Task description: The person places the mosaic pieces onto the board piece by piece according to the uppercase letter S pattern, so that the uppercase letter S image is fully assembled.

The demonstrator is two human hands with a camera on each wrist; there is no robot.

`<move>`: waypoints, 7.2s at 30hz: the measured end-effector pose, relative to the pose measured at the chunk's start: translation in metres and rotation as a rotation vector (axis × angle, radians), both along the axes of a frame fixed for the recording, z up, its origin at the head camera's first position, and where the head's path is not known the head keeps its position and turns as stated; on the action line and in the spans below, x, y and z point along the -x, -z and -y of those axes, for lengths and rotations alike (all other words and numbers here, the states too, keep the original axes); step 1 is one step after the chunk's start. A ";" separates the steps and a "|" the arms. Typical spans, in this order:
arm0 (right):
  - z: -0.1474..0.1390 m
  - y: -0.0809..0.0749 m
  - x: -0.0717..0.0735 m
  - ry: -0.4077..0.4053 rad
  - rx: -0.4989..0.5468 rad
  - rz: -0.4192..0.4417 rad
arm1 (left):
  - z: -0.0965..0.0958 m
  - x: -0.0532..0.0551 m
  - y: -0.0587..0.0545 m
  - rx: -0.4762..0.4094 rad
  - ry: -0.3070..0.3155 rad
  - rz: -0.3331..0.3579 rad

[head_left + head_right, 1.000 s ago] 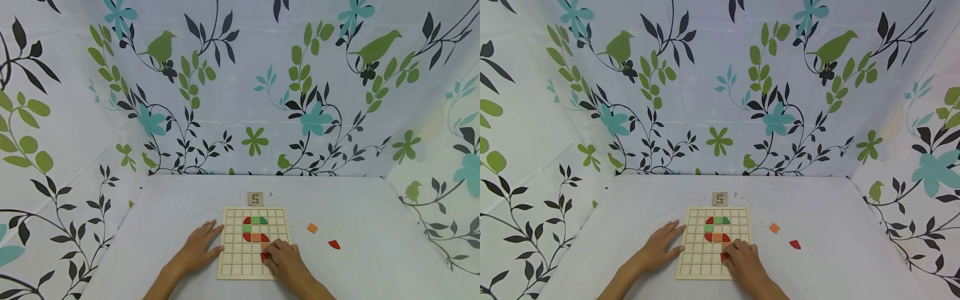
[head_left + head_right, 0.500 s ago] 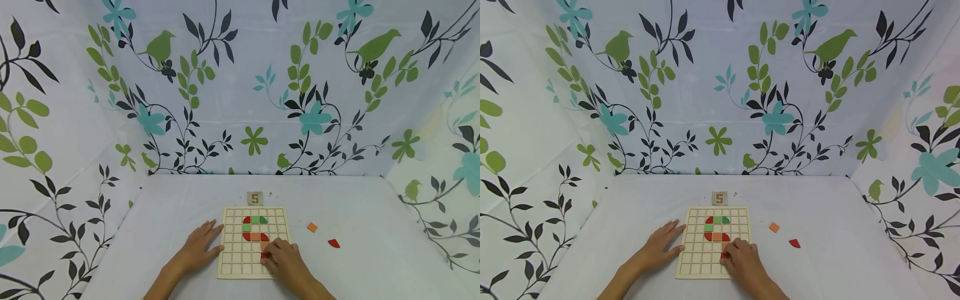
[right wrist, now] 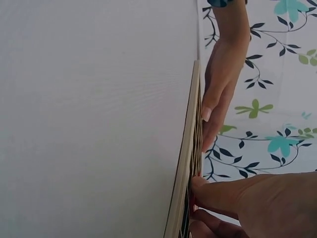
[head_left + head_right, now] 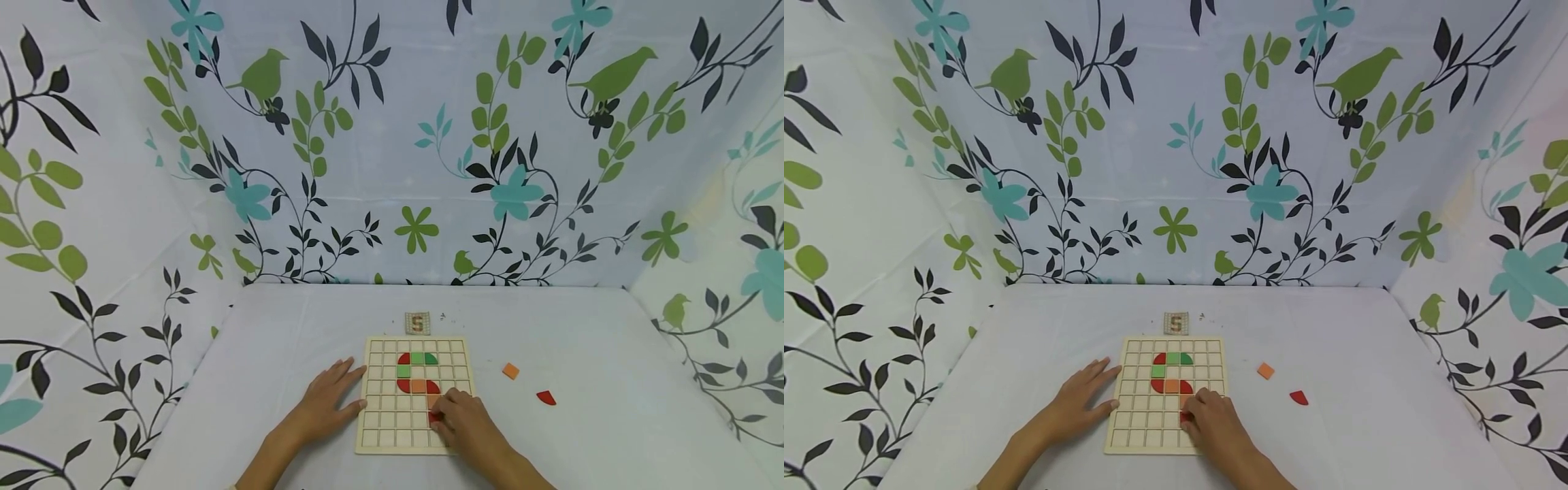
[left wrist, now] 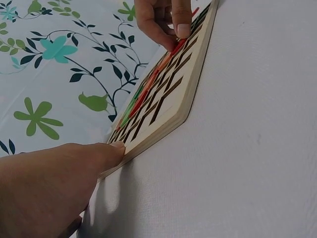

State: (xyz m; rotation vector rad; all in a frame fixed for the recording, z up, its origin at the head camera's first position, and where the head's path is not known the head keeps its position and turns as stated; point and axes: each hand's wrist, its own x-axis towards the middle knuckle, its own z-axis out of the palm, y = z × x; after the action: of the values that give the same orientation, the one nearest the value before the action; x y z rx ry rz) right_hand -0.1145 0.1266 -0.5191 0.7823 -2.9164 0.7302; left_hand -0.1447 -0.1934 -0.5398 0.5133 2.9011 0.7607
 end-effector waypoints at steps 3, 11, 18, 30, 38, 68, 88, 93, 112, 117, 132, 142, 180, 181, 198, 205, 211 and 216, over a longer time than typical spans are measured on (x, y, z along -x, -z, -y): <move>0.000 0.000 0.000 -0.022 0.035 0.005 | 0.000 0.000 0.000 0.001 0.002 -0.001; 0.000 0.000 0.001 -0.008 0.062 -0.008 | 0.000 0.000 0.002 -0.002 0.009 -0.013; -0.027 -0.013 0.023 0.222 0.151 0.155 | 0.000 0.001 0.003 -0.002 0.007 -0.015; -0.101 -0.006 0.058 0.466 0.146 0.190 | 0.002 0.000 0.006 -0.009 0.009 -0.010; -0.107 0.005 0.058 0.470 0.171 0.226 | 0.001 -0.001 0.004 -0.015 0.013 -0.001; -0.082 0.010 0.061 0.341 0.200 0.158 | 0.001 0.000 0.003 -0.027 0.006 -0.012; 0.002 -0.001 0.018 -0.061 0.196 0.044 | 0.000 -0.001 -0.001 -0.030 0.006 -0.001; 0.012 0.006 0.010 -0.113 0.136 -0.045 | 0.000 0.000 0.001 -0.034 0.002 0.011; 0.015 0.008 0.007 -0.092 0.078 -0.034 | 0.001 -0.001 -0.001 -0.031 -0.005 0.004; 0.013 0.010 0.006 -0.110 0.070 -0.079 | 0.001 0.000 0.001 -0.033 -0.001 0.004; -0.049 -0.012 0.022 0.120 0.077 0.096 | 0.001 -0.001 0.002 -0.012 -0.014 -0.005; -0.128 -0.020 0.029 0.230 -0.062 0.155 | 0.003 0.000 0.005 -0.002 -0.008 0.008; -0.128 -0.001 0.032 0.217 -0.023 0.137 | 0.000 -0.001 0.001 -0.005 0.005 -0.009; -0.124 -0.001 0.034 0.211 -0.025 0.131 | 0.000 -0.001 0.001 -0.004 0.003 -0.010; -0.047 -0.015 0.046 0.138 0.154 0.208 | 0.001 -0.001 0.001 -0.014 0.008 -0.008; -0.011 -0.013 0.040 -0.019 0.228 0.255 | 0.001 -0.001 0.001 -0.022 0.008 -0.017; 0.016 -0.010 0.034 -0.108 0.243 0.235 | 0.001 0.000 0.000 -0.020 0.006 -0.008; 0.031 -0.006 0.027 -0.152 0.205 0.222 | 0.000 -0.001 0.000 -0.020 0.005 0.003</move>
State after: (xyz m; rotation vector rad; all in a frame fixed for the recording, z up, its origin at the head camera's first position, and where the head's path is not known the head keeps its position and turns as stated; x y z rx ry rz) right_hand -0.1420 0.0954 -0.5132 0.9643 -2.9256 1.1799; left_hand -0.1439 -0.1938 -0.5397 0.5208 2.8909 0.7902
